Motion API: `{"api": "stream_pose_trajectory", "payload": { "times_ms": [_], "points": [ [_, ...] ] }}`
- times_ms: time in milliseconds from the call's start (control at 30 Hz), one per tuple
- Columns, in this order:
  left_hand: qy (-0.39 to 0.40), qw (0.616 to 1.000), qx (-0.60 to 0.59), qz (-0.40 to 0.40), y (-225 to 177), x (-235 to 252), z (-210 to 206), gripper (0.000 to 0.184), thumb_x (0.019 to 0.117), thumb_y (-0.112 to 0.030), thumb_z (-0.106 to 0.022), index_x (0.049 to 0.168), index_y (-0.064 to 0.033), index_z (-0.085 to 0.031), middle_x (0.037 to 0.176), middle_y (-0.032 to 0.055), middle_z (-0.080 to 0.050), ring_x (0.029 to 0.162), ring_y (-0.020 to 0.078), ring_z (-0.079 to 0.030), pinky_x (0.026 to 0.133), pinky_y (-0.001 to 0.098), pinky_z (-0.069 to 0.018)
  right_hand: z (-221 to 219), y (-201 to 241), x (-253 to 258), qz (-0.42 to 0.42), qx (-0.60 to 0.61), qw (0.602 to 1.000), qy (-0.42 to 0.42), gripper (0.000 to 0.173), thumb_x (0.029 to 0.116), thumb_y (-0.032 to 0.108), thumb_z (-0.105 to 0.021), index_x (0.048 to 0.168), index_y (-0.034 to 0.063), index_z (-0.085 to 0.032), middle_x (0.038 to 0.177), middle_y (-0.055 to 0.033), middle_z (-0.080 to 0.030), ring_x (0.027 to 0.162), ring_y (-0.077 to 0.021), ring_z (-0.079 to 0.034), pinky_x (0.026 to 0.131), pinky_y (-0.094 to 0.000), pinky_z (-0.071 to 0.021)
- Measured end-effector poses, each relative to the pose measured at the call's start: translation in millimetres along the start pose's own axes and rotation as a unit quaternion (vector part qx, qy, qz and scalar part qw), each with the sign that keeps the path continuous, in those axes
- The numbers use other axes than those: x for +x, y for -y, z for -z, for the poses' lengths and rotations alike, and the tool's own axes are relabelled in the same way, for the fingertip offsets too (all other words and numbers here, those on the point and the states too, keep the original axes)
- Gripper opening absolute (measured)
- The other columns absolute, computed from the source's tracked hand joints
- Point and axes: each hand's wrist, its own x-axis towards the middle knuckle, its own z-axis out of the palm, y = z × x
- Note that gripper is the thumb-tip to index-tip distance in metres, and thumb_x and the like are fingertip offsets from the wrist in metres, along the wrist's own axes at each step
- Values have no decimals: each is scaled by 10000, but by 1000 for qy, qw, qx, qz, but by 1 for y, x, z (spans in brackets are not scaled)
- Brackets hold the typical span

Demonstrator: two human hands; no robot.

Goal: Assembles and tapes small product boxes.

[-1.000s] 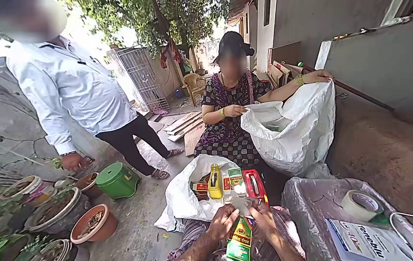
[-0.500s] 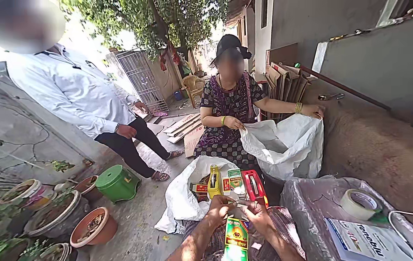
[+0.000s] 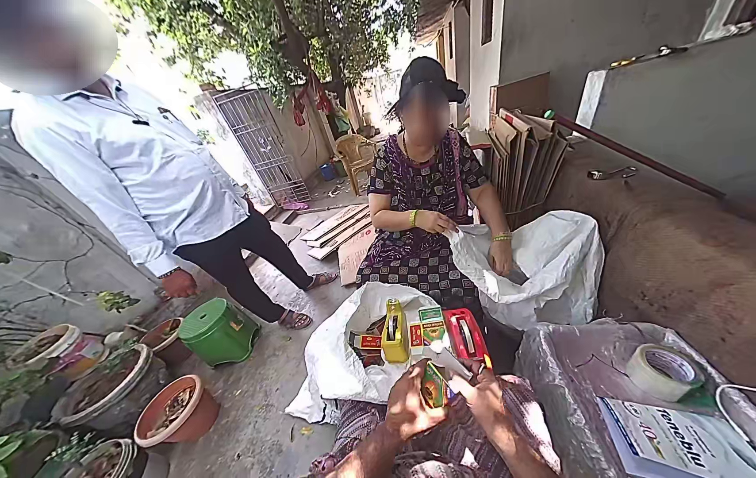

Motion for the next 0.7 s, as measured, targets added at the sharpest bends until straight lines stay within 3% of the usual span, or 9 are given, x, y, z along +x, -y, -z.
{"api": "stream_pose_trajectory", "payload": {
  "times_ms": [100, 167, 233, 333, 433, 567, 700],
  "points": [
    [-8, 1000, 16, -17, 4, 0, 0, 1024, 655, -553, -862, 1525, -177, -475, 1403, 68, -621, 1246, 208, -625, 1044, 452, -532, 0, 1, -2, 25, 8, 996, 82, 422, 917, 244, -719, 1318, 120, -684, 1186, -8, -746, 1096, -78, -694, 993, -313, -570],
    [-7, 1000, 23, -19, 4, -1, 4, 1013, 686, -540, -854, 1547, -196, -445, 1440, 66, -592, 1292, 214, -591, 1078, 448, -503, 0, 5, -6, 36, 40, 993, 105, 396, 1004, 160, -513, 1367, 59, -637, 1279, -53, -707, 1186, -85, -650, 1053, -301, -518],
    [-8, 1000, 22, -17, 3, 0, 7, 1010, 683, -506, -863, 1553, -218, -439, 1442, 57, -591, 1303, 210, -583, 1087, 453, -495, -1, 8, -7, 50, 40, 993, 97, 402, 1030, 146, -405, 1307, 49, -679, 1240, -49, -724, 1158, -70, -654, 1041, -281, -508],
    [4, 1000, 17, -13, 2, 1, 8, 1027, 673, -483, -868, 1563, -225, -425, 1449, 59, -587, 1316, 212, -572, 1095, 453, -490, -2, 1, -4, 103, -5, 985, 136, 354, 1025, 185, -506, 1300, 104, -714, 1275, -7, -726, 1200, -56, -654, 1073, -281, -512],
    [9, 1000, 4, -28, 7, 2, 9, 1036, 670, -478, -877, 1558, -185, -433, 1447, 66, -593, 1321, 202, -572, 1115, 432, -475, -4, -5, -5, 143, 0, 979, 148, 335, 1009, 179, -556, 1280, 66, -718, 1291, -40, -717, 1218, -81, -652, 1080, -283, -514],
    [-2, 997, -43, -63, 17, 6, 7, 1026, 651, -448, -900, 1527, -125, -473, 1387, 85, -636, 1274, 182, -609, 1108, 414, -490, -1, -15, 1, 188, -4, 968, 166, 332, 1020, 186, -546, 1270, 58, -722, 1352, -52, -684, 1306, -125, -603, 1143, -325, -474],
    [9, 998, -33, -47, 12, 5, 8, 1027, 648, -446, -896, 1526, -124, -472, 1374, 94, -643, 1252, 201, -626, 1094, 433, -500, -2, -16, -1, 207, -43, 962, 171, 355, 1033, 192, -484, 1254, 60, -728, 1348, -42, -686, 1307, -103, -596, 1140, -313, -465]
  ]
}}
